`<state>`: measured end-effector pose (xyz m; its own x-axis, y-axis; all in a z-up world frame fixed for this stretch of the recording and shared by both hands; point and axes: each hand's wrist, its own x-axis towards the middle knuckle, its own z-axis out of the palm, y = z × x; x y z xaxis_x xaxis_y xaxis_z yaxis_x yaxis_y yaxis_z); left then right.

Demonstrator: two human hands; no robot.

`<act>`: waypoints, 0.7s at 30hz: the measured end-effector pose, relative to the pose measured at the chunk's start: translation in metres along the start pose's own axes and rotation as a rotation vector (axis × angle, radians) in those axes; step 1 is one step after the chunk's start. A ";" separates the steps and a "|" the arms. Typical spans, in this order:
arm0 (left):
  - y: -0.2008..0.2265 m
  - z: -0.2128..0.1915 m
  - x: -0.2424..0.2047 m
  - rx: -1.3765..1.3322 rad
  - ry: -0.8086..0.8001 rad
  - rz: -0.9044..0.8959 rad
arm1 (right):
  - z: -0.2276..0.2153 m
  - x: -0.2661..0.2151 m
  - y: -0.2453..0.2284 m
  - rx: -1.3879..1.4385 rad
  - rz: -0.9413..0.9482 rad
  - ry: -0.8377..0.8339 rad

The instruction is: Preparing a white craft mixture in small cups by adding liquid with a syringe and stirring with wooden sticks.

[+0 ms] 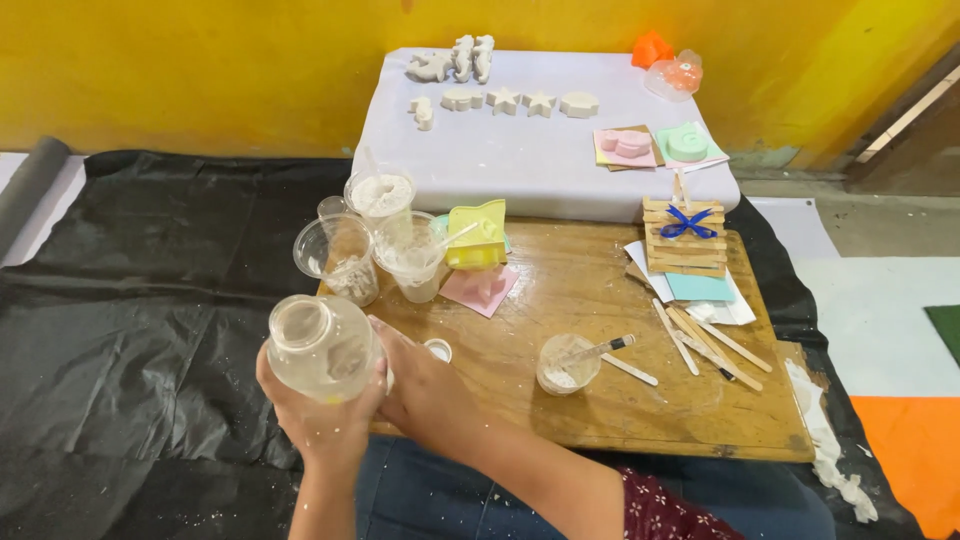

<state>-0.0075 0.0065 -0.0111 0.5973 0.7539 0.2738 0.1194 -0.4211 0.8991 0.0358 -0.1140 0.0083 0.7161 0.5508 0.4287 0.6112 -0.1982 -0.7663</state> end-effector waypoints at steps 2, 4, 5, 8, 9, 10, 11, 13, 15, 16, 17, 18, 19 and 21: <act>-0.008 -0.002 -0.009 -0.074 -0.006 0.131 | 0.000 -0.019 0.005 -0.038 -0.025 -0.012; -0.012 -0.004 -0.019 -0.145 -0.021 0.260 | -0.006 -0.037 0.000 -0.074 -0.042 -0.022; -0.012 -0.007 -0.024 -0.131 -0.031 0.318 | -0.011 -0.045 -0.008 -0.073 -0.035 -0.010; 0.006 -0.014 -0.042 -0.146 -0.132 0.323 | -0.027 -0.073 -0.018 -0.042 -0.015 0.016; 0.015 -0.018 -0.049 -0.167 -0.226 0.269 | -0.031 -0.083 -0.020 -0.006 0.002 0.030; 0.017 -0.015 -0.054 -0.170 -0.231 0.271 | -0.034 -0.095 -0.017 -0.009 0.004 0.034; 0.019 -0.011 -0.059 -0.092 -0.247 0.432 | -0.036 -0.106 -0.013 0.063 0.050 0.048; 0.026 -0.007 -0.070 -0.015 -0.276 0.583 | -0.043 -0.131 -0.009 0.133 0.111 0.060; 0.039 -0.005 -0.076 0.138 -0.655 0.140 | -0.049 -0.148 -0.007 0.210 0.290 0.047; 0.027 0.000 -0.082 0.139 -0.665 0.141 | -0.050 -0.155 -0.004 0.210 0.297 0.054; 0.015 0.004 -0.088 0.085 -0.674 0.269 | -0.052 -0.161 -0.002 0.225 0.374 0.051; 0.003 0.009 -0.093 0.030 -0.685 0.401 | -0.053 -0.168 0.000 0.240 0.450 0.052; 0.007 0.009 -0.095 0.030 -0.698 0.406 | -0.052 -0.172 0.003 0.240 0.457 0.065; 0.016 0.011 -0.094 0.118 -0.818 0.315 | -0.049 -0.177 0.007 0.339 0.405 0.124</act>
<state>-0.0533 -0.0769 -0.0265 0.9911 0.0157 0.1323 -0.0928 -0.6316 0.7698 -0.0700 -0.2526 -0.0499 0.9187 0.3808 0.1044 0.1495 -0.0908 -0.9846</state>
